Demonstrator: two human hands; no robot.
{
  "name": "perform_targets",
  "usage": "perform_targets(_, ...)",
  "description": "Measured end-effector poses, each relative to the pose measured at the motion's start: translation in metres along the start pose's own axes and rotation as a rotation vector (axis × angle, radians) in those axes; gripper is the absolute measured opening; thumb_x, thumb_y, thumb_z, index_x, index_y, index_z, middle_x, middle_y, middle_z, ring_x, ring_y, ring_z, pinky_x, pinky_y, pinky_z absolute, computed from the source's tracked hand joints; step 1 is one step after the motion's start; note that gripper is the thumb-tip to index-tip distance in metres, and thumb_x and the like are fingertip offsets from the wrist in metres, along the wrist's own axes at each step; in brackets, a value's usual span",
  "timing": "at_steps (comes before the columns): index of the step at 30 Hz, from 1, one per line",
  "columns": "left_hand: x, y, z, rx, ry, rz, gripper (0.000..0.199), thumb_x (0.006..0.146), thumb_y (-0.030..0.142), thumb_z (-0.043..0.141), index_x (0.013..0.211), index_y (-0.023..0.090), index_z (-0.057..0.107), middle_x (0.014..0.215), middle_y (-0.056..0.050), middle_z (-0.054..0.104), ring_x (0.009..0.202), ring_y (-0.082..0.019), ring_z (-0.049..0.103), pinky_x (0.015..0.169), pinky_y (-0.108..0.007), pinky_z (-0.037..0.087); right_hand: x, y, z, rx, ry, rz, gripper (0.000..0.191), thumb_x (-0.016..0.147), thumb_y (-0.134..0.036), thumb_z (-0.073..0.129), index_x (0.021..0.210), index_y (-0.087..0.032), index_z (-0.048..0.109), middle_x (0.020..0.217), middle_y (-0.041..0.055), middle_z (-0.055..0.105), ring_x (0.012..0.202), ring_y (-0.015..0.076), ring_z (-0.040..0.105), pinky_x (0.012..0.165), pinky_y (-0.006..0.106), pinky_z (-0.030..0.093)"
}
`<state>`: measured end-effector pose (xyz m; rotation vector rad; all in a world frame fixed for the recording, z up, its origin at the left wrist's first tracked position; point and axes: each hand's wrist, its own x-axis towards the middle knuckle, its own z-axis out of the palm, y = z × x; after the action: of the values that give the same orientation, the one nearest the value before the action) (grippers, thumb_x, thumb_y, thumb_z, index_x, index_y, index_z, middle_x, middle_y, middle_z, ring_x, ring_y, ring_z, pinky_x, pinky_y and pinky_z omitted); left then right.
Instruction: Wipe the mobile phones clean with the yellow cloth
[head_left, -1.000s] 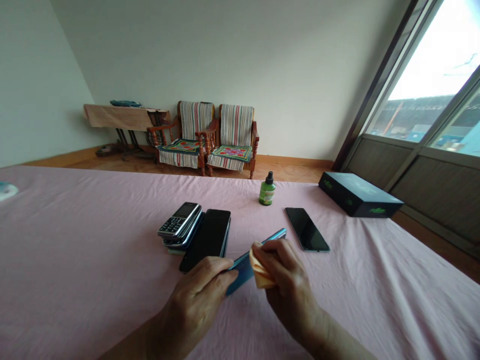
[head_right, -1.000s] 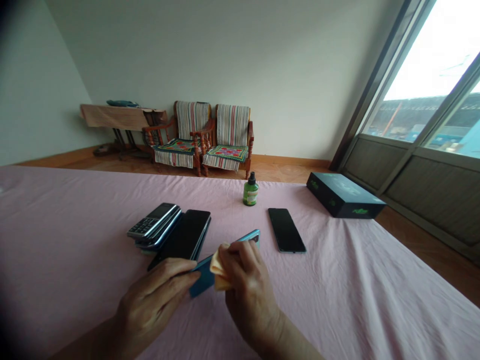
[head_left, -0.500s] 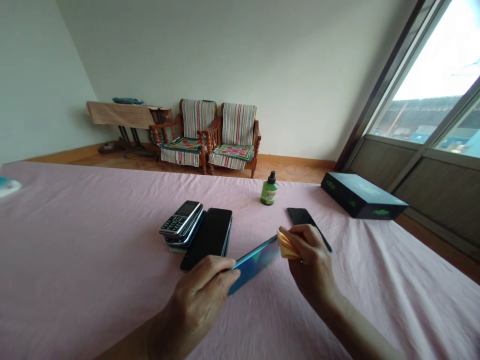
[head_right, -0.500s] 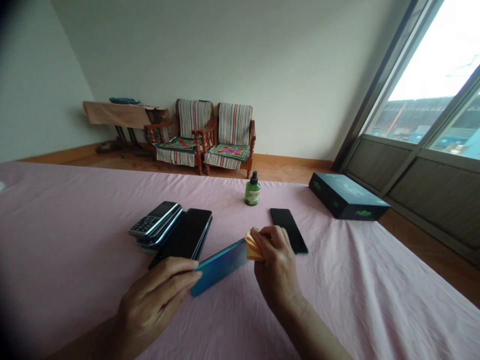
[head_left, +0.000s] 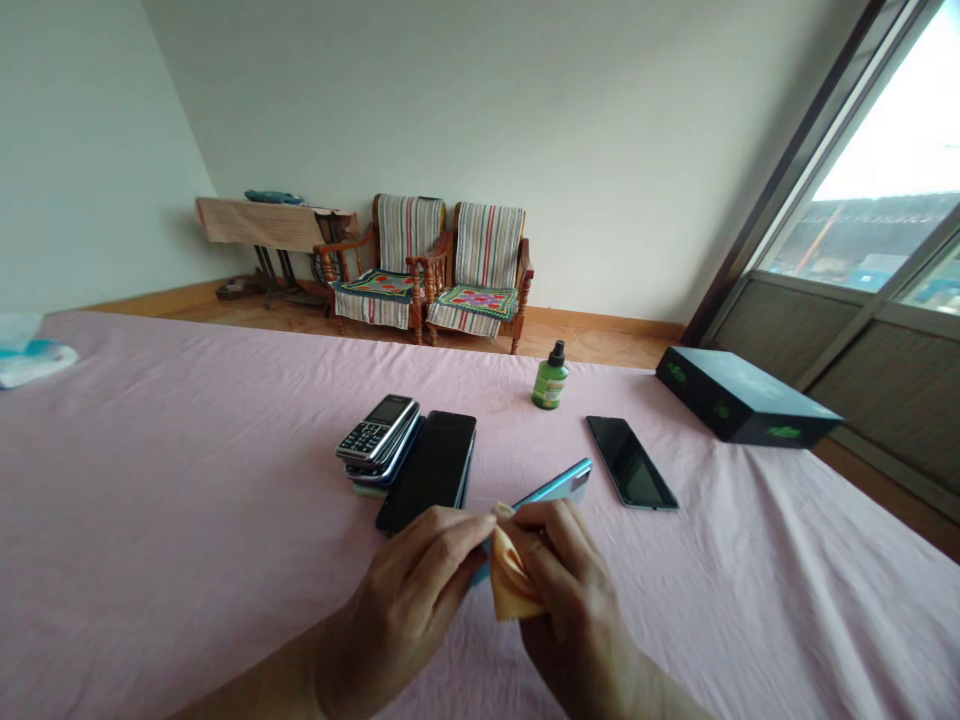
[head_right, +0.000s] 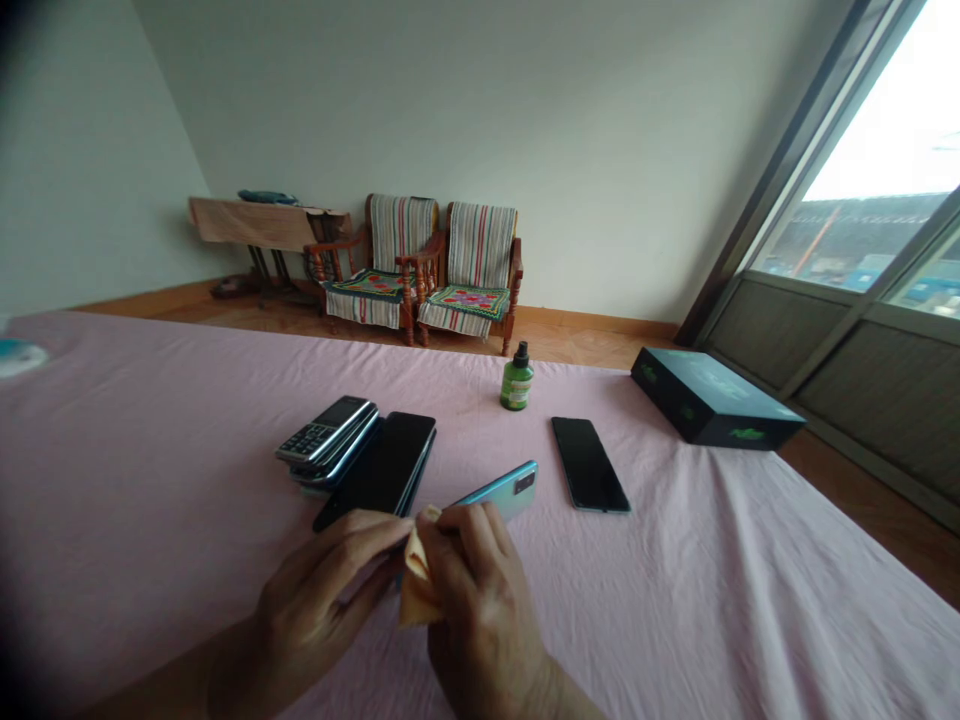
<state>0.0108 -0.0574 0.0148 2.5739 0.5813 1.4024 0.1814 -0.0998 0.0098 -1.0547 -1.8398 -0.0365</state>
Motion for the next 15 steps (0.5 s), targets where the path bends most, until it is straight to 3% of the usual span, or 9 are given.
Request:
perform_targets(6,-0.009,-0.003,0.001,0.037,0.042,-0.041,0.048,0.092,0.003,0.05,0.138,0.015,0.039,0.111,-0.01,0.059,0.106,-0.017,0.058,0.094,-0.026,0.05,0.001,-0.011,0.001,0.033,-0.047,-0.056,0.043,0.083,0.003,0.043,0.119,-0.013,0.059,0.09,0.011,0.056,0.08,0.0206,0.054,0.063,0.031,0.051)
perform_targets(11,-0.008,0.0,-0.002,-0.01,-0.026,-0.041,0.041,0.097,0.014,0.047,0.137,0.013,0.039,0.109,-0.01,0.058,0.103,-0.016,0.058,0.092,-0.024,0.05,0.004,-0.013,-0.002,0.153,-0.136,-0.175,0.036,0.082,-0.002,0.049,0.114,-0.012,0.063,0.088,0.01,0.059,0.079,0.0203,0.054,0.062,0.03,0.05)
perform_targets(15,-0.002,0.004,0.0,0.026,-0.001,-0.064,0.031,0.092,0.005,0.053,0.122,0.014,0.054,0.103,-0.007,0.059,0.099,-0.014,0.059,0.091,-0.021,0.048,0.007,0.008,-0.021,0.018,0.005,-0.045,0.046,0.079,0.002,0.046,0.118,-0.015,0.063,0.095,0.009,0.056,0.083,0.019,0.055,0.066,0.029,0.048)
